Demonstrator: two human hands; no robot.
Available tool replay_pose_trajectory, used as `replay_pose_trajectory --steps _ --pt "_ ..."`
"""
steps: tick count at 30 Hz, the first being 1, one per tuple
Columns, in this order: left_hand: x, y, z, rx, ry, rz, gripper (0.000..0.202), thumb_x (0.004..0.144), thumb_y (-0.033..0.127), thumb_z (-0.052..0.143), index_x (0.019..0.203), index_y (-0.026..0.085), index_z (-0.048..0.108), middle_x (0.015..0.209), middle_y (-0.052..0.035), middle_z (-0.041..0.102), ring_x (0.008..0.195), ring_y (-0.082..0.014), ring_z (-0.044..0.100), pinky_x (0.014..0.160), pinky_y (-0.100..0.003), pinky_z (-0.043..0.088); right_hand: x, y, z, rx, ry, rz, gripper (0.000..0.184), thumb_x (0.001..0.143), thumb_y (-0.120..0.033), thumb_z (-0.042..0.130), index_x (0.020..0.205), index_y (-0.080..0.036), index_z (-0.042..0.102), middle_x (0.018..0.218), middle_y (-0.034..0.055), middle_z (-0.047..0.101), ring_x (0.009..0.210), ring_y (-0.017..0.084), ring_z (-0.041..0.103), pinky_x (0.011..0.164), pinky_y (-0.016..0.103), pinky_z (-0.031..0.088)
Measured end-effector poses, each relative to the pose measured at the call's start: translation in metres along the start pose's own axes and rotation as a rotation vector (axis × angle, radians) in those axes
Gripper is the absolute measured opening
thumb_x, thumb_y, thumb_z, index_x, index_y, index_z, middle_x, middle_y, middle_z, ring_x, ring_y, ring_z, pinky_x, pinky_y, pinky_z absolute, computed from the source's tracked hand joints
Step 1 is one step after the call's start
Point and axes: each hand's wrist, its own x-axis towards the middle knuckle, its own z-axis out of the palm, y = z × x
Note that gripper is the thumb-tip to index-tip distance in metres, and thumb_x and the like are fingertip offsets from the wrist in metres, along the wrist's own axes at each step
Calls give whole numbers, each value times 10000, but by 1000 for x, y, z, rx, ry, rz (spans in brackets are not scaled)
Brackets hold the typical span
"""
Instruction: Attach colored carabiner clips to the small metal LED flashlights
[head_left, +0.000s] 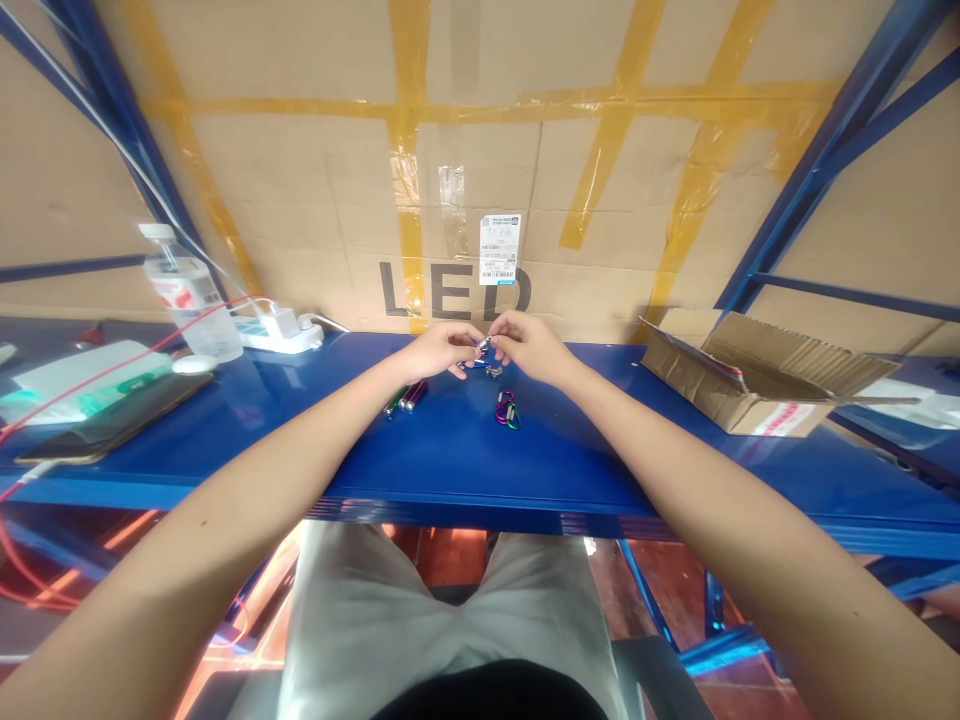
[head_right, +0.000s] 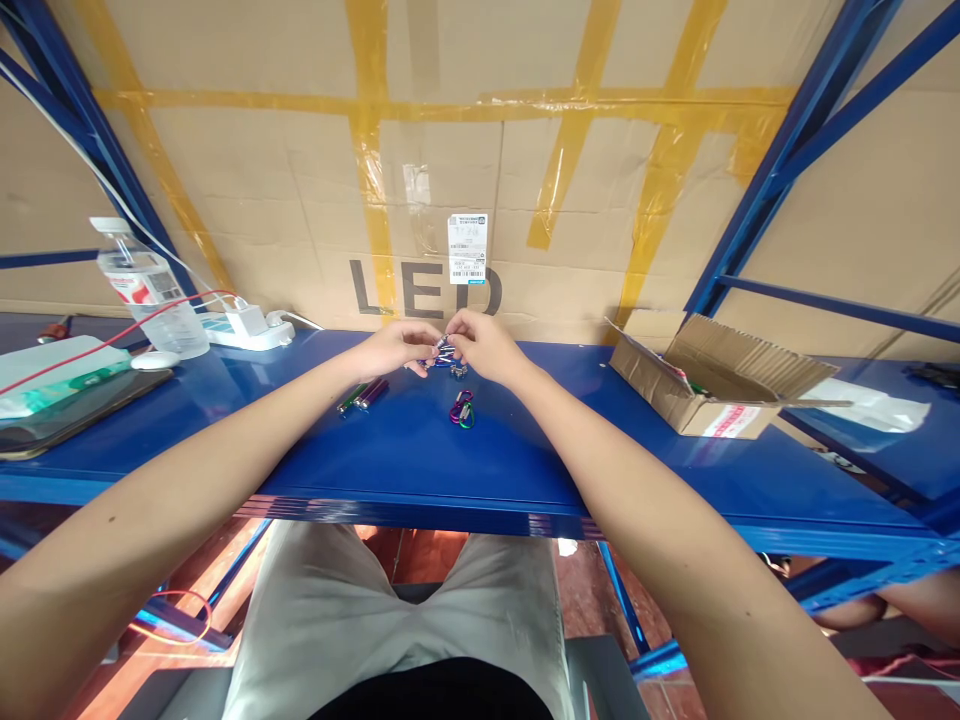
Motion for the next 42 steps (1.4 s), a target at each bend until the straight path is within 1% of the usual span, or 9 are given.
replay_pose_trajectory --steps 4,7,10,13,17,22,26,35,42 --pt "-1 0 0 22 -16 5 149 863 200 709 1008 168 712 880 -56 674 743 -135 636 591 -259 576 0 2 0 -10 -3 -2 105 885 -85 569 876 -188 589 703 -3 629 664 153 634 628 287 531" --pt "-3 0 0 70 -16 -2 142 926 269 667 1046 196 691 874 -52 659 673 -120 616 469 -201 454 1 5 -1 -11 -3 -6 102 898 -88 572 879 -184 600 682 -3 635 644 152 635 627 290 542" --pt "-3 -1 1 119 -11 20 134 990 311 596 1053 214 662 804 -23 618 592 -93 557 438 -184 376 2 6 -1 8 8 -6 95 904 -92 596 871 -180 612 659 -6 645 613 142 639 609 275 548" --pt "0 -4 1 136 -1 48 142 1006 319 578 983 192 638 751 -8 578 578 -89 526 470 -198 396 2 6 -1 47 28 -5 101 894 -92 644 844 -175 617 627 -9 651 580 133 643 584 258 547" --pt "3 -7 0 187 -6 56 263 1021 305 534 802 162 569 696 -2 536 562 -89 499 535 -232 418 2 6 1 96 37 15 135 887 -75 675 816 -172 611 605 -5 661 553 133 657 568 253 561" --pt "4 -7 2 299 17 161 331 1030 279 449 717 180 488 656 10 507 584 -113 481 598 -265 399 2 5 2 116 63 58 121 895 -91 680 817 -165 624 606 6 670 542 144 674 540 261 578" --pt "3 -7 3 386 28 239 289 1020 305 457 766 185 526 704 4 561 650 -136 521 656 -284 408 0 2 -1 58 55 60 151 908 -49 615 801 -150 651 593 5 661 528 127 653 537 242 558" --pt "2 -15 0 521 38 317 267 1003 377 508 956 183 685 793 -10 638 737 -162 562 673 -295 410 -6 5 -9 -246 -60 -66 211 915 -60 573 742 -171 621 619 2 666 543 116 634 537 218 495" --pt "0 -13 3 594 114 447 184 993 287 536 964 181 684 886 -32 701 810 -181 621 754 -322 457 -7 -3 -5 -22 -78 96 213 924 -103 631 721 -159 600 623 20 662 480 114 620 474 223 514"
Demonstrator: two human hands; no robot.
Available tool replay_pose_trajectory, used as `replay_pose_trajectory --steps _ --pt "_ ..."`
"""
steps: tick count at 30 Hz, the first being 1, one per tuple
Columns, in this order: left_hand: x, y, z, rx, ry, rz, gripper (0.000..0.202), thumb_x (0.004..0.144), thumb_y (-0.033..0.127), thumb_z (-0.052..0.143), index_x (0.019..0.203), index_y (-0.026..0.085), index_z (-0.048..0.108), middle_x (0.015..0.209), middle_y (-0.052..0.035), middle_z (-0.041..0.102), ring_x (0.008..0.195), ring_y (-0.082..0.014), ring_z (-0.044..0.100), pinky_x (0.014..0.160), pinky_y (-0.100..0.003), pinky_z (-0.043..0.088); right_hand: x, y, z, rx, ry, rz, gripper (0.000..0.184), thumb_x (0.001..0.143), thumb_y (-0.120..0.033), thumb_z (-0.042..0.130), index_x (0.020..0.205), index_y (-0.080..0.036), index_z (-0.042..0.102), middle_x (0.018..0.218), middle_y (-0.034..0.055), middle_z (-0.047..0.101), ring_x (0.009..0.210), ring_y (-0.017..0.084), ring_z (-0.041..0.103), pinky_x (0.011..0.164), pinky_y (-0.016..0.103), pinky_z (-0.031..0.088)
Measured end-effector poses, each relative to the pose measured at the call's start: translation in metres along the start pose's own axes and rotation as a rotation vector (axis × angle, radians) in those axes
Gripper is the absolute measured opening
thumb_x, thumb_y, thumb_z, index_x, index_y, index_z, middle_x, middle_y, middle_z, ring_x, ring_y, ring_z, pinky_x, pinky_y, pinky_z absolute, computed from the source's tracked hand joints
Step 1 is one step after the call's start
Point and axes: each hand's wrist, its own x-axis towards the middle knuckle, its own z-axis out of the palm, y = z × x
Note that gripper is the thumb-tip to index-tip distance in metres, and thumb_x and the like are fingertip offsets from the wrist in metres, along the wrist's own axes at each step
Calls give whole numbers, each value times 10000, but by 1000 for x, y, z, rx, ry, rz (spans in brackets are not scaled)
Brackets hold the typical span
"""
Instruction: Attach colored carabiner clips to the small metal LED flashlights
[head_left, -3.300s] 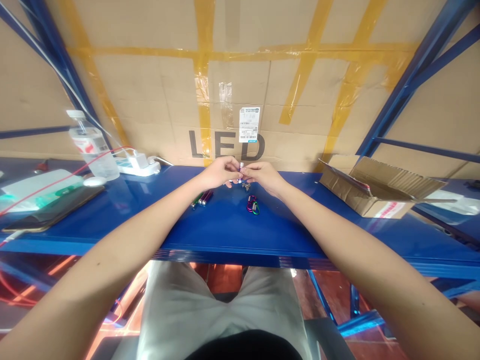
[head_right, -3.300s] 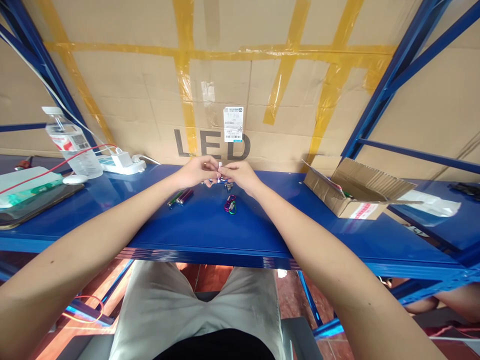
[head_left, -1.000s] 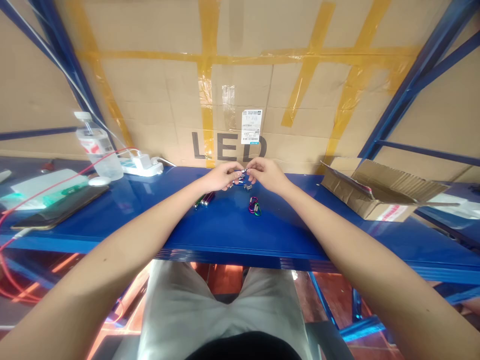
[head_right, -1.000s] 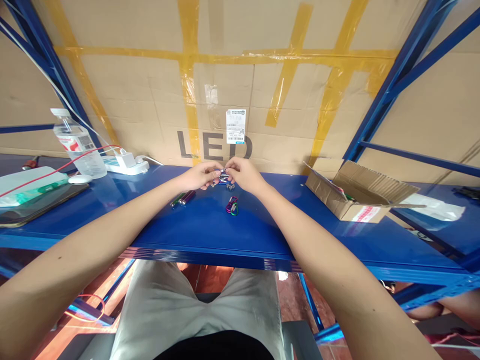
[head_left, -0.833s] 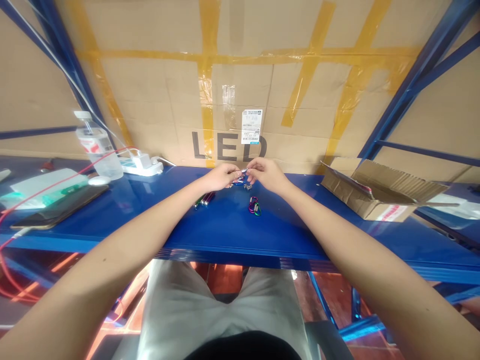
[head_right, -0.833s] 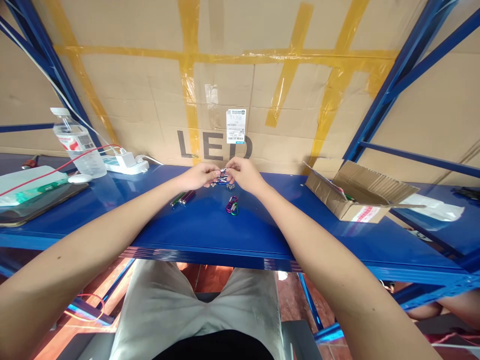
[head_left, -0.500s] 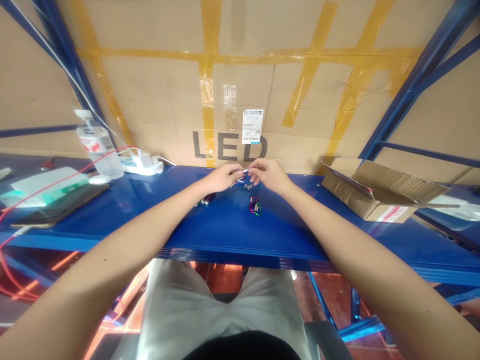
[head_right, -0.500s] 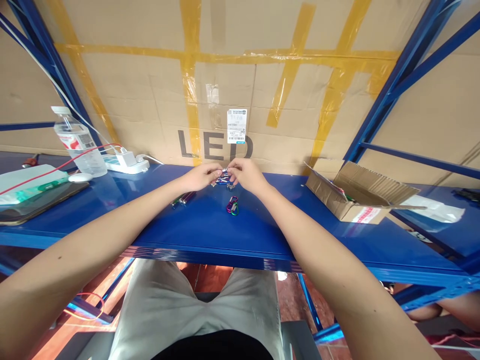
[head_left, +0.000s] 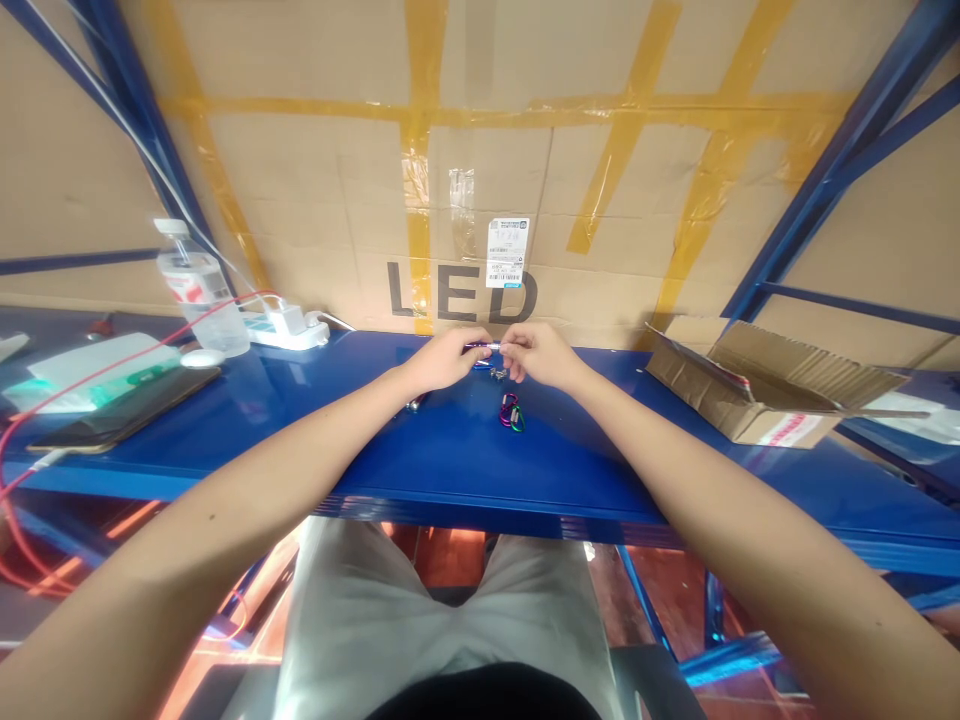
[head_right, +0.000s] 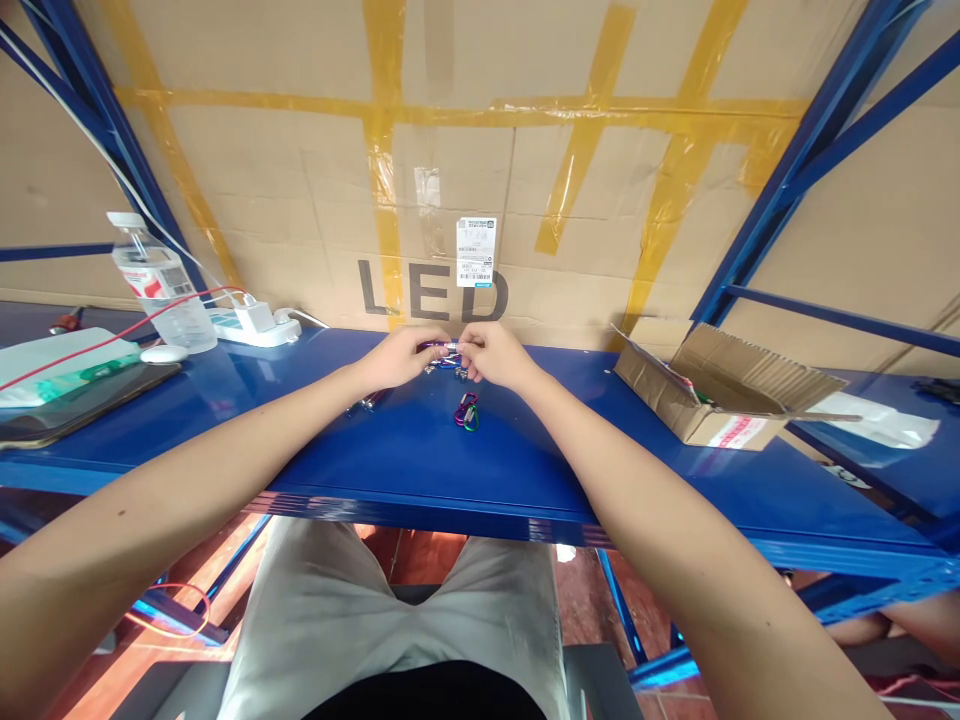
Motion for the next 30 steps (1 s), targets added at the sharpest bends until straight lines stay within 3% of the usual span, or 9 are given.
replay_pose_trajectory --steps 6,12,16,20,22,25,30 --pt "-1 4 0 138 53 146 171 997 203 490 994 178 658 921 -69 706 825 -210 639 760 -347 479 -4 -7 -1 246 -43 91 220 871 -105 662 673 -160 584 557 14 621 418 108 560 414 221 462" --pt "-2 4 1 290 56 273 215 1013 174 404 986 172 617 903 -91 657 833 -219 609 740 -341 473 -4 -11 -4 588 -148 354 219 792 -32 605 661 -168 495 508 -7 492 394 67 376 358 176 310" --pt "-1 7 -1 392 72 347 243 1022 169 369 999 179 611 913 -100 643 866 -226 586 773 -349 471 -2 -14 -9 779 -251 523 167 845 -51 534 738 -168 481 528 -41 402 401 51 246 345 140 244" --pt "0 10 -3 463 51 362 301 1012 125 319 981 193 610 937 -109 640 915 -237 566 816 -359 463 -2 -17 -14 825 -309 607 211 906 -85 475 728 -190 431 526 -63 303 391 59 165 324 149 199" --pt "-1 11 -2 438 44 332 283 1010 135 334 971 192 608 938 -111 640 912 -239 572 817 -363 461 -2 -18 -13 802 -310 601 227 932 -102 466 724 -190 441 520 -64 290 384 65 182 325 163 218" --pt "-2 11 1 327 69 211 214 1012 189 393 982 184 605 954 -103 654 884 -229 602 787 -349 463 -2 -20 -9 703 -233 506 247 992 -179 494 745 -173 504 534 -28 416 404 79 340 363 187 326" --pt "-1 12 5 92 112 34 220 1025 257 433 969 179 631 882 -58 701 818 -204 634 762 -320 463 0 -19 -2 271 8 230 315 1026 -325 579 758 -161 568 590 25 592 454 116 553 437 233 471"
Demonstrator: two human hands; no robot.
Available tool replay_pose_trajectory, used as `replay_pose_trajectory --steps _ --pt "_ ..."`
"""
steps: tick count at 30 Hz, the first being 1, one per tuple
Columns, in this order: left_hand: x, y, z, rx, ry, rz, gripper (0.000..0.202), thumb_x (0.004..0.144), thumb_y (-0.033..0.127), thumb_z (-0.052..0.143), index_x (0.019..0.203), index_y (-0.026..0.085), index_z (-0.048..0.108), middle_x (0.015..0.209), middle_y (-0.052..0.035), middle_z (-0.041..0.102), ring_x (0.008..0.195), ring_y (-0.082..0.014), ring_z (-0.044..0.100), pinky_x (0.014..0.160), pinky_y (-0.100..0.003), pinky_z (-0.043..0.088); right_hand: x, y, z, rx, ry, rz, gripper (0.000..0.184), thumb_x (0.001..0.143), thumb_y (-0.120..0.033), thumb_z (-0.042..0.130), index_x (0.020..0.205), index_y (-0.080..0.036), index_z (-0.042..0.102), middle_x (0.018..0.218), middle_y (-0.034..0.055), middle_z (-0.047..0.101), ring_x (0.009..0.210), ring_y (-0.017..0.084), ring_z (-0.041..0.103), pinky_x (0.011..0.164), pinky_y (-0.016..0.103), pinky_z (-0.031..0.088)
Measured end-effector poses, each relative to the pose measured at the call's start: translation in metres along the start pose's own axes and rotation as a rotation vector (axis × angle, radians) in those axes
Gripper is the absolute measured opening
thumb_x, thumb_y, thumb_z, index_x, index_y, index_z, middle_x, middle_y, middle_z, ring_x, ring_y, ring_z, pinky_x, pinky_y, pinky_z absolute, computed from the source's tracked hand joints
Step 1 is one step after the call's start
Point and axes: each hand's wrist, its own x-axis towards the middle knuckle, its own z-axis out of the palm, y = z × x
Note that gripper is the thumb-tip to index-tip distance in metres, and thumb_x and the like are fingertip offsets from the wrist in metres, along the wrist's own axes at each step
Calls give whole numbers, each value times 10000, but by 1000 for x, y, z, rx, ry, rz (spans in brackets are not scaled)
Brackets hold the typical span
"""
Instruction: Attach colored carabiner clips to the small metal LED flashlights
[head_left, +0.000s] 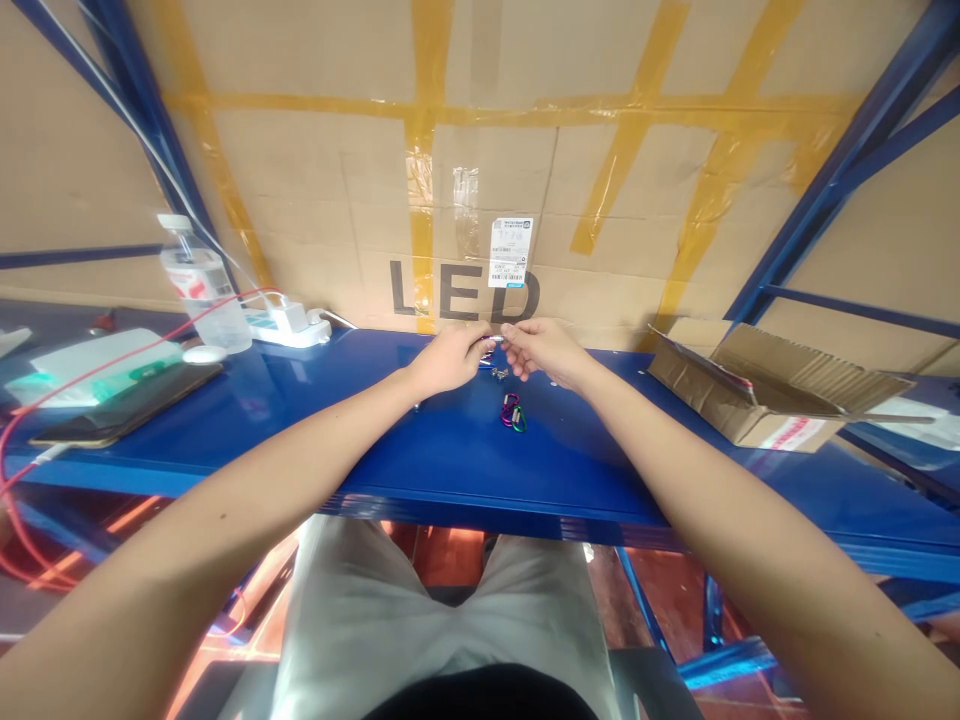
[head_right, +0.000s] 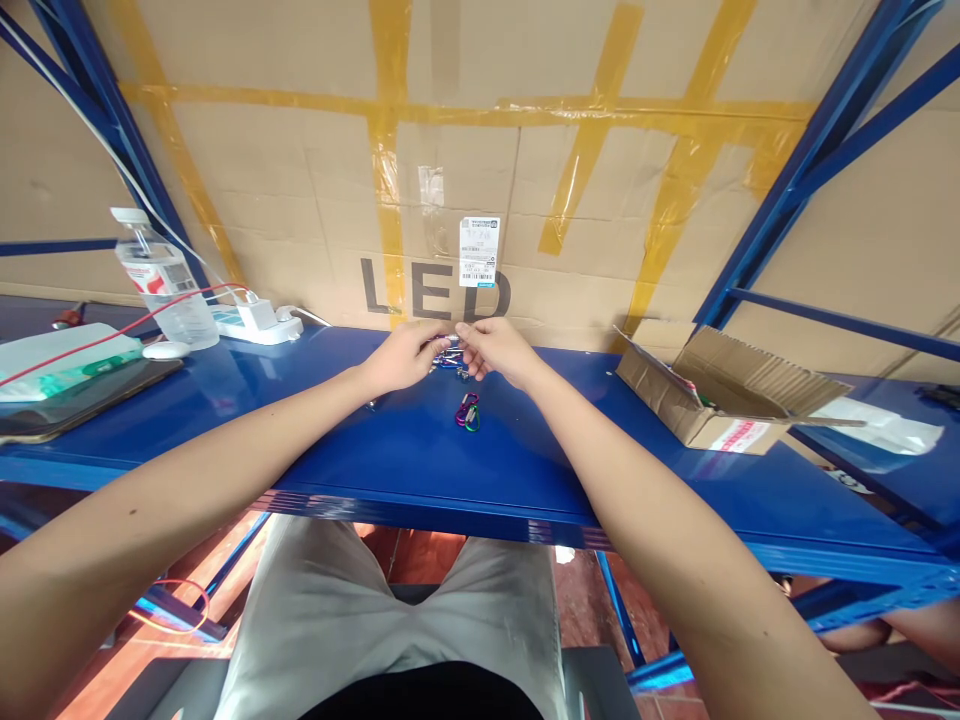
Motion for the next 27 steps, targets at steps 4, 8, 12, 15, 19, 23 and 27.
replay_pose_trajectory --steps 4,8,12,15,19,23,27 --pt "2 1 -1 -62 6 -65 234 1007 264 473 867 176 639 786 -35 685 755 -185 613 719 -302 448 3 5 0 -192 -13 -160 320 1029 -279 583 730 -169 551 617 20 638 459 103 588 424 212 468" --pt "2 0 0 -66 5 -70 224 999 252 482 849 178 631 782 -27 677 760 -179 609 713 -294 440 3 8 -3 -289 -41 -215 279 1006 -167 581 727 -169 568 581 -1 624 460 95 581 424 196 458" --pt "0 -1 2 -23 -9 -30 208 1007 264 482 851 187 596 789 -33 664 760 -188 604 710 -306 434 0 8 -7 -296 -52 -222 290 974 -127 567 688 -169 583 536 -23 570 411 89 530 382 202 416" --pt "-1 -1 3 22 -8 -3 158 1005 244 483 874 194 556 798 -40 646 768 -199 600 697 -312 426 -3 6 -7 -244 -62 -204 306 960 -123 537 662 -174 578 501 -32 528 379 88 484 364 208 385" --pt "-2 -1 2 89 2 38 112 1007 216 462 906 206 509 818 -45 618 788 -210 594 707 -319 435 -7 1 -2 -92 -69 -145 293 927 -145 552 636 -184 542 454 -43 450 355 81 396 345 207 302" --pt "-3 -1 0 208 8 112 99 989 167 423 931 208 492 898 -73 609 838 -223 596 728 -331 440 -10 -5 4 142 -121 23 274 908 -158 542 641 -194 490 457 -47 390 368 76 303 334 202 224" --pt "-3 1 -2 337 -32 134 149 983 147 373 945 202 507 922 -95 606 824 -235 595 696 -336 425 -10 -8 5 281 -238 179 305 958 -181 473 654 -194 468 471 -53 352 378 68 261 341 195 202"
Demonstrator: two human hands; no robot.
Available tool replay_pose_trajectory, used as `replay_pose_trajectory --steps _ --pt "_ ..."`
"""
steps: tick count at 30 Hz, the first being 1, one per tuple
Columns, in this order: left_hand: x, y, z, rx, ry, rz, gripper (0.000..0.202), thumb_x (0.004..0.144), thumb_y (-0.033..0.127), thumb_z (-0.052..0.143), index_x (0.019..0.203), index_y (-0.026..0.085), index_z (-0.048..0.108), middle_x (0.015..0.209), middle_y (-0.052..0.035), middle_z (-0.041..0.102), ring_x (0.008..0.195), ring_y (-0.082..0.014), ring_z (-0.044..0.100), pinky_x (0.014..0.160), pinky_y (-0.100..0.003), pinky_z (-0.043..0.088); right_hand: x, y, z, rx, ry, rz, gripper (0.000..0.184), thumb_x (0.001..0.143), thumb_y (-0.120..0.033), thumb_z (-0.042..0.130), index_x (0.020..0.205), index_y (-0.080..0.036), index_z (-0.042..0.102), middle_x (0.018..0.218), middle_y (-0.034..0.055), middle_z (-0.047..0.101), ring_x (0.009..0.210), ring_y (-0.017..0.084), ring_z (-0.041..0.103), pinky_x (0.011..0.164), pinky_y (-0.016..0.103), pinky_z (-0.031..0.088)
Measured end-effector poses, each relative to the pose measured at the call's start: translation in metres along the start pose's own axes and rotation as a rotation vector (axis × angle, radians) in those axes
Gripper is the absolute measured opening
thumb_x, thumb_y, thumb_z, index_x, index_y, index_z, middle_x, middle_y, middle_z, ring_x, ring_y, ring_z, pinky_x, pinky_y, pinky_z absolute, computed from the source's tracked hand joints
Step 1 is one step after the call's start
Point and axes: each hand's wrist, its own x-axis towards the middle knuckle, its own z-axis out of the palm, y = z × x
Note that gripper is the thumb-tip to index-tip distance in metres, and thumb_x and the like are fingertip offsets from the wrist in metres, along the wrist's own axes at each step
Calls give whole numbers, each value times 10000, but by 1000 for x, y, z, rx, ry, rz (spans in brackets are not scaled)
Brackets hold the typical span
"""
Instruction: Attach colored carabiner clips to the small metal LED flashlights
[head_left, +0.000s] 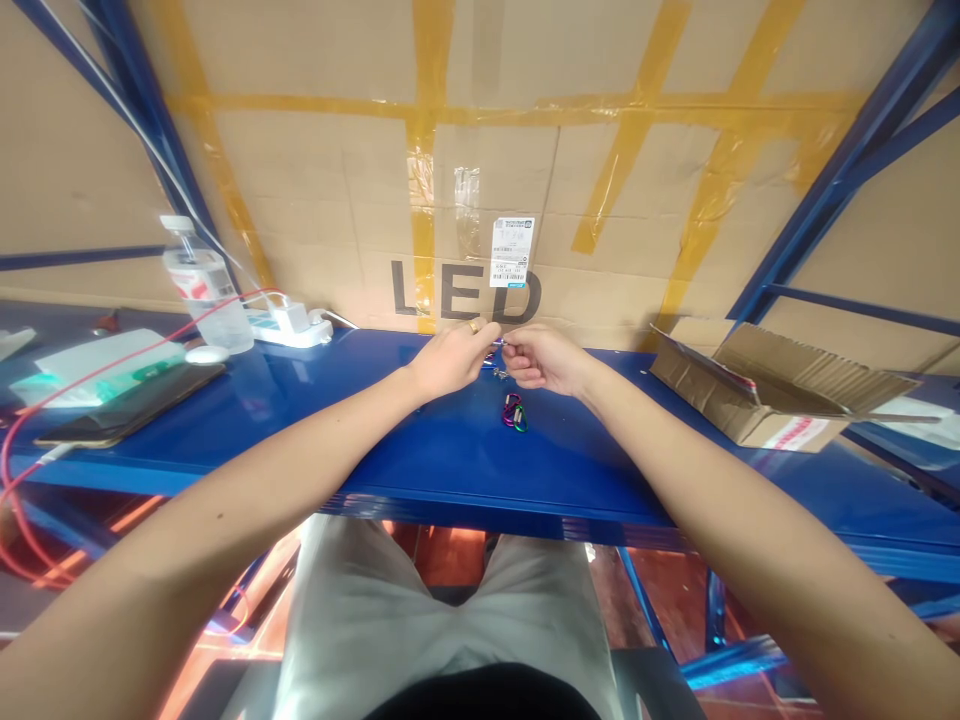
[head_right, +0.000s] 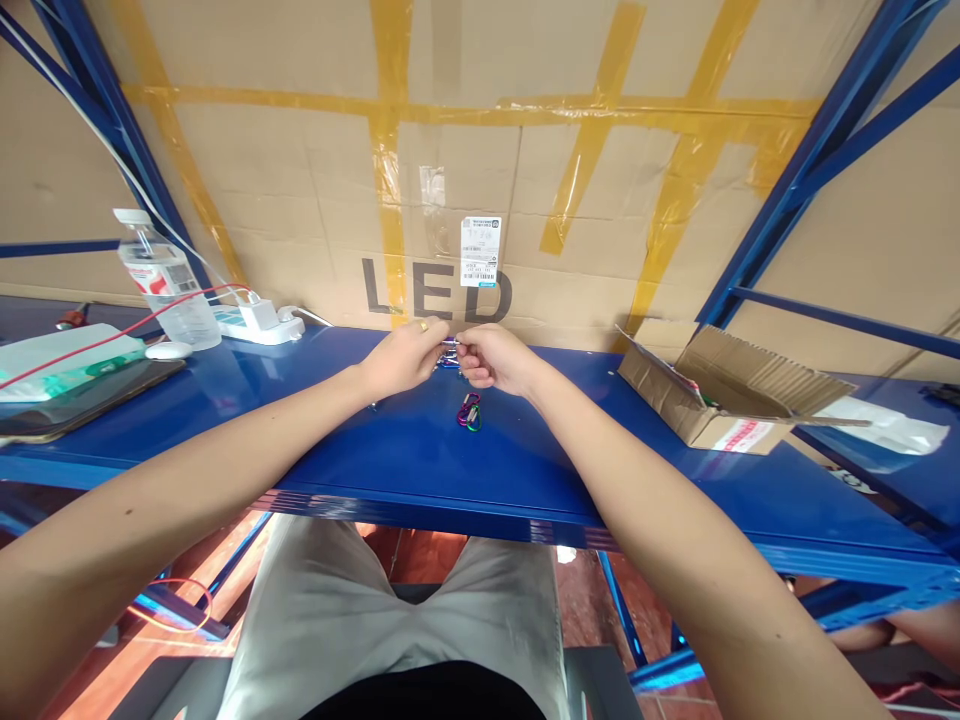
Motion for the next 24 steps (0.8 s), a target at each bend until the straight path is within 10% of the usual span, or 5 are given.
replay_pose_trajectory --steps 8,17,24 --pt "0 -1 4 -171 -46 -88 96 985 190 436 1022 200 524 918 -83 652 857 -239 632 698 -330 454 7 9 -14 -509 157 -299 362 986 -368 642 697 -201 504 525 -22 535 424 99 497 398 222 391" --pt "1 -3 6 -251 -47 -111 57 966 179 465 947 207 510 881 -69 659 803 -227 622 673 -322 434 6 11 -19 -880 178 -471 254 940 -97 544 707 -196 535 608 -15 614 500 106 557 497 227 428" --pt "-2 0 2 -24 -86 1 152 947 124 410 948 201 542 855 -84 643 751 -242 610 623 -327 366 5 11 -13 -715 152 -330 277 951 -66 495 713 -207 512 484 -57 517 368 109 502 394 230 402"
